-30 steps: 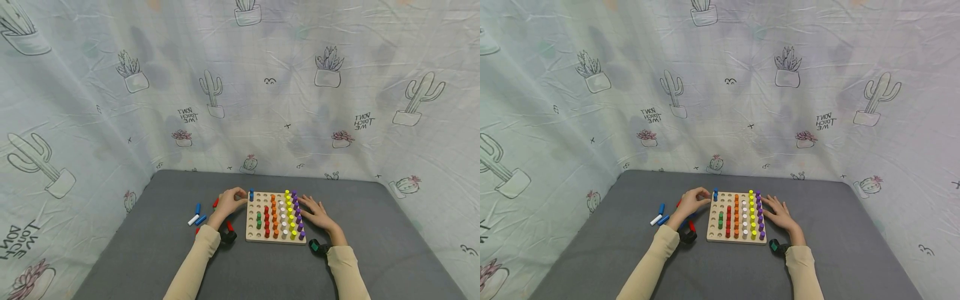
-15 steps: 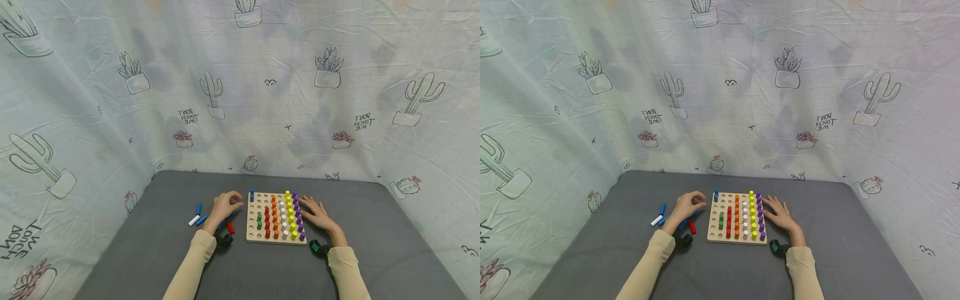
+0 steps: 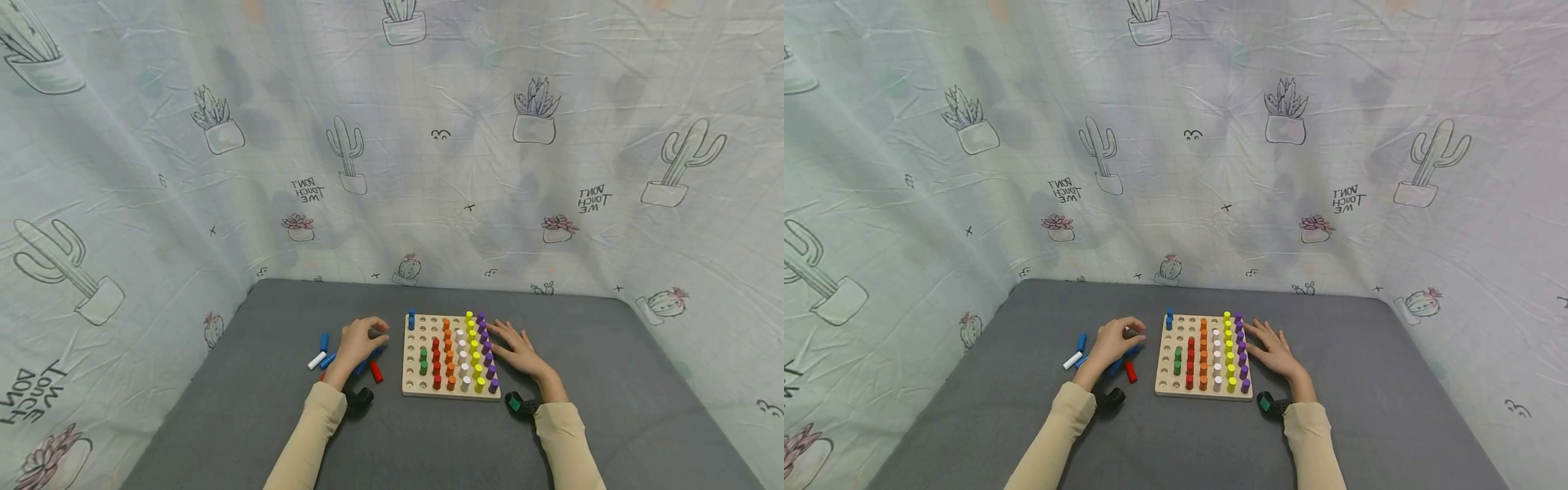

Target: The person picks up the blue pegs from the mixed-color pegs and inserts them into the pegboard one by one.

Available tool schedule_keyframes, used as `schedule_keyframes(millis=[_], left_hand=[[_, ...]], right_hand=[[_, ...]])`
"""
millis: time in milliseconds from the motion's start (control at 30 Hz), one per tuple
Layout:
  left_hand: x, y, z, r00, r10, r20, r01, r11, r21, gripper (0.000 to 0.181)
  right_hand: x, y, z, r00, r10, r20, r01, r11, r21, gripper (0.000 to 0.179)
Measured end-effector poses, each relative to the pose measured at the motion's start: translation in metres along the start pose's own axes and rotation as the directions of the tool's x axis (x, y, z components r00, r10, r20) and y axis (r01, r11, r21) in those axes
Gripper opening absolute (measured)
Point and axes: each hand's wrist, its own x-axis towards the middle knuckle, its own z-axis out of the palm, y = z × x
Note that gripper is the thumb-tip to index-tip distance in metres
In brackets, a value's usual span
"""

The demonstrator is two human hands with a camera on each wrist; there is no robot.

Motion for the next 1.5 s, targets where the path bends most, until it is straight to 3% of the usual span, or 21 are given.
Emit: schedule_keyframes(millis=[400, 667, 933, 1500], left_hand=[[-0.0054, -0.0037, -0.0046, 1.0, 0.021, -0.004, -0.02, 0.996, 0.092, 0.016], [-0.0072, -0.004, -0.007, 0.999, 0.029, 0.027, -0.033, 0.986, 0.164, 0.022], [-0.0102, -0.0036, -0.0079, 0.998, 0.027, 0.053, -0.036, 0.984, 0.177, 0.027], [-0.0083, -0.005, 0.0004, 0.999, 0.001, 0.049, -0.012, 0.971, 0.237, 0.036]], right_hand=[[0.0009, -0.0001, -0.0012, 1.0, 0.007, 0.001, -0.007, 1.0, -0.003, 0.055], [0.0022, 0.0004, -0.0003, 1.0, 0.011, -0.002, -0.011, 1.0, -0.011, 0.056], [0.0022, 0.0004, 0.0004, 1.0, 0.007, -0.002, -0.007, 1.0, -0.012, 0.055], [0.0001, -0.0016, 0.0001, 1.0, 0.015, 0.003, -0.015, 1.0, 0.013, 0.055]])
